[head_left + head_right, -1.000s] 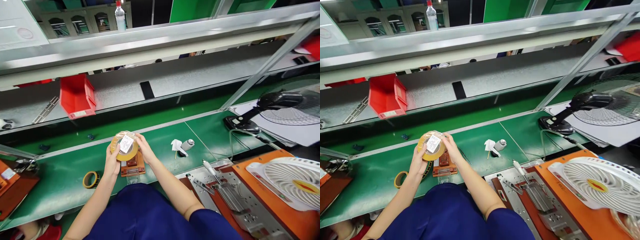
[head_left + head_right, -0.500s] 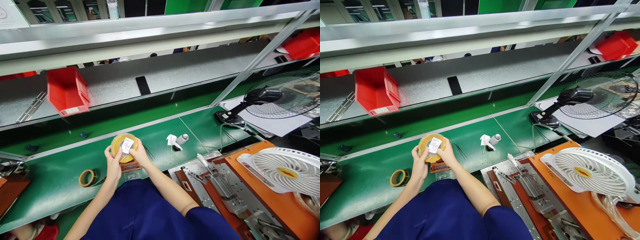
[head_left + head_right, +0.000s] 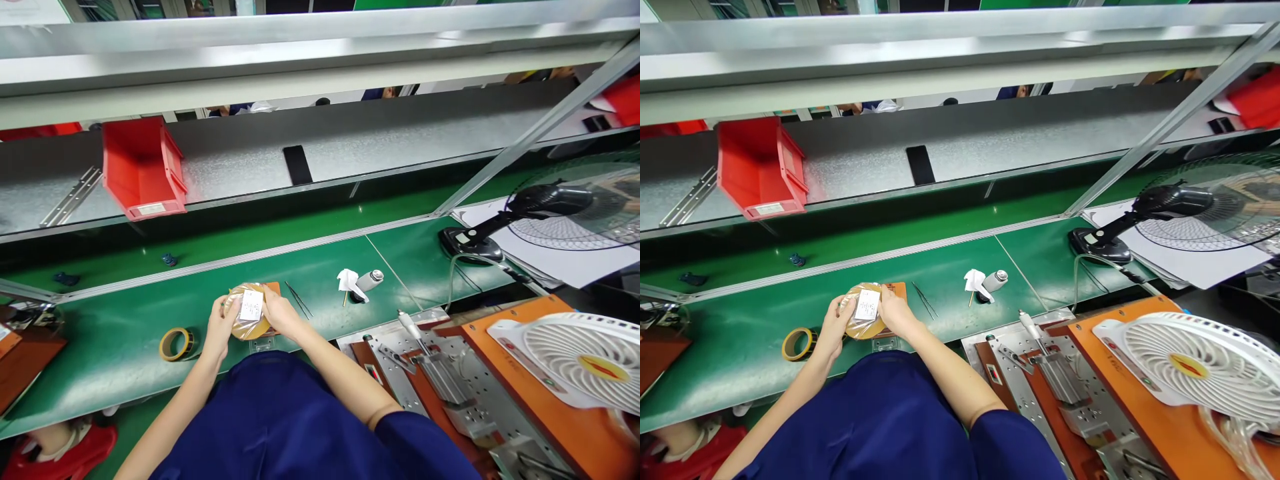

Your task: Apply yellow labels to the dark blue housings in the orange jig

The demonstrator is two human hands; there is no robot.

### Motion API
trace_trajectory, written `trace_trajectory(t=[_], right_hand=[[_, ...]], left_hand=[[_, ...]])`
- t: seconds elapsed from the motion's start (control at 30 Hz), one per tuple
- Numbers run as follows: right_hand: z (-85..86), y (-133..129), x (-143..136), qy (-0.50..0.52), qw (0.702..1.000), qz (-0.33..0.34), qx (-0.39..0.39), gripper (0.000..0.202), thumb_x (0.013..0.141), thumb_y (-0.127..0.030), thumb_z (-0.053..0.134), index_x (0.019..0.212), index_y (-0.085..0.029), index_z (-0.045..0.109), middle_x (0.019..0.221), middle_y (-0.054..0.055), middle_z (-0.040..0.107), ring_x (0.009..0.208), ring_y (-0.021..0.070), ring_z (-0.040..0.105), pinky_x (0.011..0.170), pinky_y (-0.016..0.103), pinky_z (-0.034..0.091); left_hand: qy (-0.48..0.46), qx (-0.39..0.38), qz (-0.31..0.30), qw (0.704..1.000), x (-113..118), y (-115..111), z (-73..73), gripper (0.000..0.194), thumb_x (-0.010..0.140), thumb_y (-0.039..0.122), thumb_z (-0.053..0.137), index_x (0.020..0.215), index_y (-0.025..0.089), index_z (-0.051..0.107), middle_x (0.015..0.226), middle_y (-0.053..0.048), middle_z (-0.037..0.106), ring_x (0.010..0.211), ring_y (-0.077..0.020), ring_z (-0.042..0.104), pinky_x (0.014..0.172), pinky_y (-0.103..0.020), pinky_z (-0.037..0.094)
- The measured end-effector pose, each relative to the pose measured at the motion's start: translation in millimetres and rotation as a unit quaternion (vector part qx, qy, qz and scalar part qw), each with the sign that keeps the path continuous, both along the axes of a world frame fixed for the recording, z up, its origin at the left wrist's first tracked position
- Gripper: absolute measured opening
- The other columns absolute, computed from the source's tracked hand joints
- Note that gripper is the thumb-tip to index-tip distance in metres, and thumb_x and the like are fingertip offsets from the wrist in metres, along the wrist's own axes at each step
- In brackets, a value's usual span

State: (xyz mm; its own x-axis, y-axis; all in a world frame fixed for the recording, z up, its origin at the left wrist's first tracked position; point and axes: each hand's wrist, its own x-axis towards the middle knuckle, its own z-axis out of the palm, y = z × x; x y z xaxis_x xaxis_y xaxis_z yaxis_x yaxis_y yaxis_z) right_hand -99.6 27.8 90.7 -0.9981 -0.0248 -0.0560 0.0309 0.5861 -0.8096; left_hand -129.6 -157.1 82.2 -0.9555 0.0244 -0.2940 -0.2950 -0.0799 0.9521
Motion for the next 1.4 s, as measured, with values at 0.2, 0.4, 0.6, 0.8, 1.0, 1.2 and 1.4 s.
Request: trace_trajectory(t=[0.2, 0.4, 0.6, 0.8, 1.0, 1.2, 1.4], right_hand=[[-5.9, -0.1, 13.6, -0.017, 0.999, 0.035, 0.037, 0.040, 0.103, -0.029, 0.034, 0.132, -0.015, 0.057, 0.112, 0.015, 0.074, 0.100, 0.0267, 0.071, 0.088, 0.035, 0.050], [-10.4, 7.6, 18.5, 0.002, 1.000, -0.029, 0.007, 0.036, 0.102, -0.028, 0.034, 0.115, -0.016, 0.064, 0.096, 0.014, 0.076, 0.092, 0.0268, 0.072, 0.085, 0.036, 0.050], [-5.5, 9.9, 13.0, 0.058, 0.981, -0.136, -0.128, 0.034, 0.100, -0.031, 0.035, 0.102, -0.018, 0.067, 0.104, 0.013, 0.076, 0.098, 0.0249, 0.071, 0.090, 0.037, 0.051], [7.3, 5.1, -1.9, 0.074, 0.923, -0.213, -0.311, 0.038, 0.095, -0.049, 0.043, 0.093, -0.019, 0.067, 0.098, 0.010, 0.075, 0.095, 0.0220, 0.070, 0.086, 0.034, 0.055], [3.2, -11.6, -22.3, 0.021, 0.870, -0.224, -0.438, 0.039, 0.084, -0.056, 0.050, 0.091, -0.019, 0.060, 0.085, 0.008, 0.072, 0.077, 0.0201, 0.067, 0.071, 0.033, 0.056], [-3.2, -28.1, -11.5, -0.031, 0.883, -0.208, -0.420, 0.033, 0.086, -0.055, 0.054, 0.085, -0.021, 0.055, 0.078, 0.002, 0.065, 0.064, 0.0153, 0.062, 0.059, 0.030, 0.055], [-21.7, -33.5, -0.7, -0.086, 0.916, -0.174, -0.353, 0.030, 0.092, -0.053, 0.053, 0.082, -0.024, 0.049, 0.051, -0.007, 0.052, 0.045, 0.0129, 0.052, 0.050, 0.027, 0.052]], left_hand=[[-0.041, 0.019, -0.037, 0.998, 2.0, -16.8, -10.8, 0.069, 0.065, 0.062, 0.084, 0.112, 0.013, 0.068, 0.112, -0.013, 0.071, 0.096, -0.0211, 0.067, 0.083, -0.030, 0.052], [-0.103, 0.087, -0.063, 0.989, 5.6, -20.9, -4.3, 0.067, 0.065, 0.052, 0.088, 0.116, 0.012, 0.069, 0.115, -0.014, 0.073, 0.088, -0.0198, 0.071, 0.078, -0.028, 0.055], [-0.125, 0.181, -0.076, 0.973, 7.8, -19.8, -7.7, 0.056, 0.070, 0.039, 0.088, 0.117, 0.015, 0.070, 0.108, -0.010, 0.076, 0.083, -0.0187, 0.073, 0.076, -0.027, 0.059], [-0.164, 0.286, -0.012, 0.944, 4.1, -10.9, -11.9, 0.041, 0.073, 0.030, 0.084, 0.111, 0.021, 0.071, 0.108, -0.004, 0.077, 0.094, -0.0197, 0.073, 0.082, -0.027, 0.061], [-0.145, 0.327, 0.028, 0.934, -6.8, -1.8, -3.0, 0.044, 0.078, 0.031, 0.078, 0.120, 0.023, 0.067, 0.115, -0.004, 0.075, 0.117, -0.0247, 0.067, 0.096, -0.036, 0.058], [-0.071, 0.294, 0.028, 0.953, -18.2, -14.5, 9.6, 0.053, 0.071, 0.041, 0.083, 0.119, 0.027, 0.068, 0.130, -0.004, 0.069, 0.142, -0.0301, 0.045, 0.113, -0.043, 0.046], [-0.084, 0.268, 0.023, 0.959, -19.3, -20.2, 1.2, 0.048, 0.071, 0.038, 0.081, 0.115, 0.023, 0.070, 0.124, -0.006, 0.072, 0.135, -0.0317, 0.053, 0.112, -0.045, 0.047]])
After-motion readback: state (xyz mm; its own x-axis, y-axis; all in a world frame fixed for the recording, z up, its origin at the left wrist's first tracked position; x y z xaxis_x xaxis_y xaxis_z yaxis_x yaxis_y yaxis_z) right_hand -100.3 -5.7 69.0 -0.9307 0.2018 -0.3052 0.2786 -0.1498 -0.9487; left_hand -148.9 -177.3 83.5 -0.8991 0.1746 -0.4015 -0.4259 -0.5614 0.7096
